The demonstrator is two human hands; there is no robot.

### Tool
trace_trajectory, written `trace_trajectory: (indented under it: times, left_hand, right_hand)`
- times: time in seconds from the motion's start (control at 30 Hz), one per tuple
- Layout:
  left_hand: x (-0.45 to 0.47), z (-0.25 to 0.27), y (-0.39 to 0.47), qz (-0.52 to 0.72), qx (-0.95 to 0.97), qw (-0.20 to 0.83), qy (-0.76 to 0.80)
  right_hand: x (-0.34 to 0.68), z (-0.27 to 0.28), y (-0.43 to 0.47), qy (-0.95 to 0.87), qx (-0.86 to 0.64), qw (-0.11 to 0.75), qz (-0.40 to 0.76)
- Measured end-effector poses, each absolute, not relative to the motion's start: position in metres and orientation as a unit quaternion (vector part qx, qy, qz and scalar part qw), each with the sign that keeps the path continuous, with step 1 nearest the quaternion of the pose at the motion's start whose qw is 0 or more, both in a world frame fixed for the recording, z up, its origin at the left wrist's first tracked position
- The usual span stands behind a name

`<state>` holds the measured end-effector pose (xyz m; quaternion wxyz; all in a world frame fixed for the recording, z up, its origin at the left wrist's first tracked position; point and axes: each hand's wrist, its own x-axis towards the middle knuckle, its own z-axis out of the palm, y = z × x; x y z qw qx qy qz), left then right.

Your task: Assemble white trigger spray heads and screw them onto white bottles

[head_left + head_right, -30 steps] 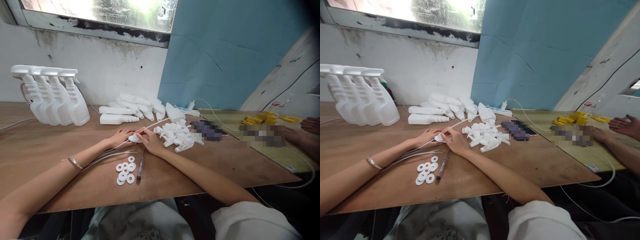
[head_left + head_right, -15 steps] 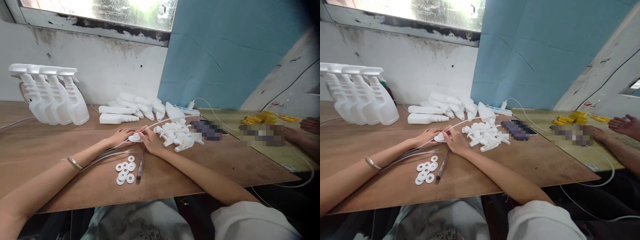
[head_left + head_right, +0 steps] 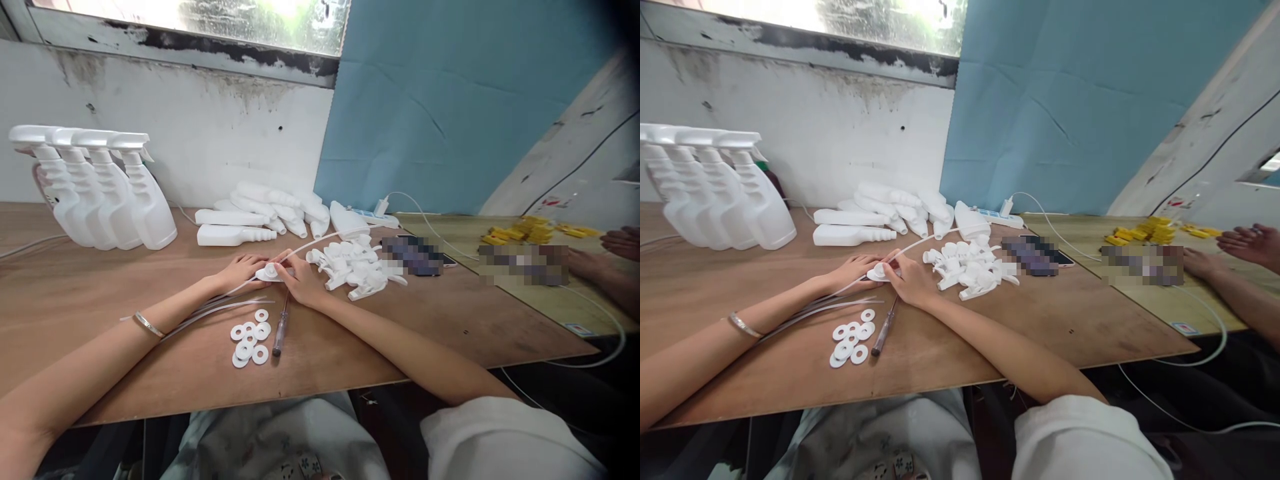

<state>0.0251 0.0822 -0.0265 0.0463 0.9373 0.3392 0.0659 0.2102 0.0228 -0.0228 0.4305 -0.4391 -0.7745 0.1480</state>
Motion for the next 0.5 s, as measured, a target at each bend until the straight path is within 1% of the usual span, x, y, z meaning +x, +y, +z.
trace_trajectory:
  times: [0.33, 0.5]
  left_hand:
    - [0.0238, -0.0287, 0.0842, 0.079, 0.943, 0.046, 0.32]
    - [0.024, -0.0283, 0.0835, 0.079, 0.942, 0.037, 0.325]
  right_hand:
    - [0.2094, -0.0234, 0.0237, -0.772, -0.447, 0.431, 0.134]
    - [0.2081, -0.0236, 0.0279, -0.786, -0.46, 0.405, 0.077]
